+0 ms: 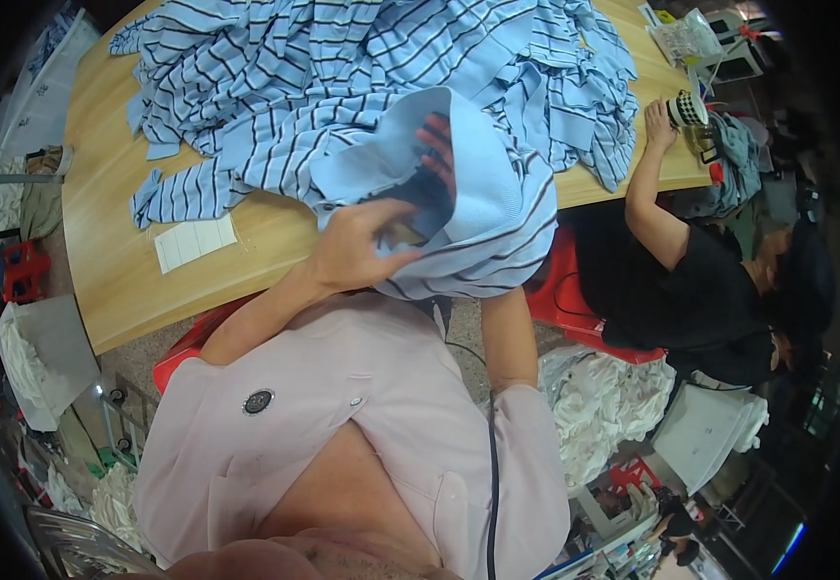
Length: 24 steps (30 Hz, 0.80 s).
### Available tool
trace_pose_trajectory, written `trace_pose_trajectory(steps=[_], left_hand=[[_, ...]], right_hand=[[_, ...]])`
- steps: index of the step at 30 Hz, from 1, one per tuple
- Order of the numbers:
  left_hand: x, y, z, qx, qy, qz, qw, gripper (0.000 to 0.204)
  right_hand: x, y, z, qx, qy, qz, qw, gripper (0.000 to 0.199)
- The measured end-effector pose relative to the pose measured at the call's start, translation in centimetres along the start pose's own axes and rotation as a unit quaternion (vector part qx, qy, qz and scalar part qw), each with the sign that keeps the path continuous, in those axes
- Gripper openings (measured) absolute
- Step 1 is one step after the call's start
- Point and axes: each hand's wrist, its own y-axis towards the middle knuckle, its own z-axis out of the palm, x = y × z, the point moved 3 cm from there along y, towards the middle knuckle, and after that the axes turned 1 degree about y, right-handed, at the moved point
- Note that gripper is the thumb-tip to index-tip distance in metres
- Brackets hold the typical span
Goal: Manually picking up, aligning, and stacking blue and black striped fabric pieces on a wooden work table in a garment factory.
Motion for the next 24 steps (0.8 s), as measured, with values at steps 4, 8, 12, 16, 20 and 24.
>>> trace_pose_trajectory(steps=[4, 8, 12, 16, 20, 24], left_hand=[[0.8, 1.4, -1.7, -0.266, 0.032, 0.097, 0.959, 0.072], [1.9, 4.8, -3.0, -0.178, 0.01, 0.019, 0.984, 0.082], [2.8, 5.3, -3.1, -0.164, -0.032, 0.042, 0.985, 0.038], [3.7, 5.2, -3.0, -0.171, -0.09, 0.016, 0.981, 0.019], [3.9, 5.9, -3.1, -0.233, -0.24, 0.009, 0.942, 0.013], [4.7, 5.3, -3.3, -0.144, -0.272, -0.068, 0.949, 0.011]], right_hand=[[0.2, -1.2, 1.2, 0.053, -0.121, -0.05, 0.99, 0.067], [0.8, -3.9, 1.5, 0.089, -0.172, 0.007, 0.981, 0.065], [-0.6, -4.5, 0.9, 0.109, -0.298, 0.054, 0.947, 0.062], [-1.1, -3.5, -0.8, 0.118, -0.415, 0.099, 0.896, 0.059], [-0.8, -6.2, -2.1, 0.126, -0.532, 0.128, 0.827, 0.057], [-1.9, -4.6, -2.6, 0.089, -0.653, 0.124, 0.741, 0.054]])
